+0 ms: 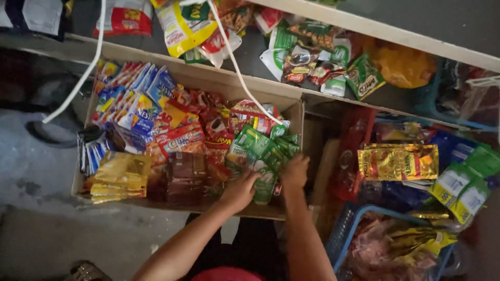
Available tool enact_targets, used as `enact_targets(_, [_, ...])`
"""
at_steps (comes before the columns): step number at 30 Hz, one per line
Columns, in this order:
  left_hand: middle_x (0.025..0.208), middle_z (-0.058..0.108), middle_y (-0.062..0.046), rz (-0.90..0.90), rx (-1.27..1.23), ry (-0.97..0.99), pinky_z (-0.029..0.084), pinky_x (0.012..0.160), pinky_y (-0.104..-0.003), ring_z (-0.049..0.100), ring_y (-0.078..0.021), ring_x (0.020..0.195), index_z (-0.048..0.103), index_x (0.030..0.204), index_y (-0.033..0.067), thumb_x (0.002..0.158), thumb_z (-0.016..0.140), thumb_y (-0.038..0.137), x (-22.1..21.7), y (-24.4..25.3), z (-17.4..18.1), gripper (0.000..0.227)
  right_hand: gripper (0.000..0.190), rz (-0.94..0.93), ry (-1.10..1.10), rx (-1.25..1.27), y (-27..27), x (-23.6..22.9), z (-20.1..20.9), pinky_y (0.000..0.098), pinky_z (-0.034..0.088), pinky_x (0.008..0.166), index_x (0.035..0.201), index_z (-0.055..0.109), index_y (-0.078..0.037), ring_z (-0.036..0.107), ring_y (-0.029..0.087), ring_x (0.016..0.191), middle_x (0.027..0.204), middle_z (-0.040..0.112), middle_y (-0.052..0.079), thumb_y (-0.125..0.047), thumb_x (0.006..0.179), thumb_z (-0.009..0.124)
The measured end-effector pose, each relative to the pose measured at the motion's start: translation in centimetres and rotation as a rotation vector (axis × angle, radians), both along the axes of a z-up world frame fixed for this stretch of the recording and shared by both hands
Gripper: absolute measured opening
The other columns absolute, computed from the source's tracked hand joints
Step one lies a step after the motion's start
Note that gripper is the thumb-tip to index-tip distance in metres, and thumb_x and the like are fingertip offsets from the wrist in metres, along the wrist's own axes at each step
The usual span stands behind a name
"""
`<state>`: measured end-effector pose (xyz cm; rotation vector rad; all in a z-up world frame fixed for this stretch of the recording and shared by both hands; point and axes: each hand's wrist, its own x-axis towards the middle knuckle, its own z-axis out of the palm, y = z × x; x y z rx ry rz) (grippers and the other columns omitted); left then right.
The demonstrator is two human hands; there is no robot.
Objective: The person takes blue sachets and green sachets from a cardboard box on the floor and arranges them on a shelf. They repeatedly grab handfuls of the sachets, align them, and place them in neat rows on the shelf.
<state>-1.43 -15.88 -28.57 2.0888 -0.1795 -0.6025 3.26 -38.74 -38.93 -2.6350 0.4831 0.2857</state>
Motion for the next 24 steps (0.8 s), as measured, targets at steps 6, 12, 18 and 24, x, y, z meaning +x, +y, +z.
enact_targets(6, [0.14, 0.061, -0.015, 0.01, 0.069, -0.022, 0.053, 0.099, -0.047, 0.062, -0.0379, 0.125, 0.057, 0.131, 0.0156, 0.092, 0.066, 0.006, 0.6, 1.2, -3.1, 0.041, 0.046, 0.211, -0.048, -0.293, 2.2, 2.1, 5.8, 0.0476, 0.052, 0.084, 0.107, 0.072, -0.009, 0.056, 0.045, 0.112, 0.127, 0.058, 0.03, -0.022, 0.065, 0.086])
enact_targets(12, [0.157, 0.031, -0.02, -0.009, 0.033, -0.036, 0.035, 0.105, -0.061, 0.039, -0.0491, 0.139, 0.032, 0.158, 0.0095, 0.07, 0.092, 0.013, 2.2, 1.1, 4.0, 0.106, 0.034, 0.227, 0.008, 0.428, 3.0, 3.0, 17.0, 0.0404, 0.055, 0.082, 0.099, 0.069, -0.004, 0.072, 0.034, 0.089, 0.095, 0.073, 0.019, -0.022, 0.075, 0.085])
enact_targets(18, [0.13, 0.076, -0.01, 0.342, -0.365, 0.08, 0.053, 0.106, -0.042, 0.072, -0.0248, 0.118, 0.065, 0.14, 0.0134, 0.095, 0.067, 0.024, 4.5, 2.0, 11.5, 0.046, 0.049, -0.044, -0.107, 1.639, 1.4, 3.0, 26.1, 0.0412, 0.054, 0.099, 0.119, 0.065, 0.004, 0.069, 0.031, 0.108, 0.113, 0.074, 0.017, -0.044, 0.109, 0.056])
enact_targets(24, [0.124, 0.072, -0.013, 0.489, -1.011, 0.11, 0.053, 0.1, -0.039, 0.068, -0.0236, 0.114, 0.063, 0.132, 0.0031, 0.094, 0.066, 0.035, 7.7, 7.1, 25.1, 0.049, 0.061, 0.441, -0.14, 0.986, 4.7, 0.8, 25.9, 0.0391, 0.042, 0.114, 0.15, 0.048, -0.005, 0.056, 0.021, 0.133, 0.145, 0.061, 0.009, -0.048, 0.107, 0.048])
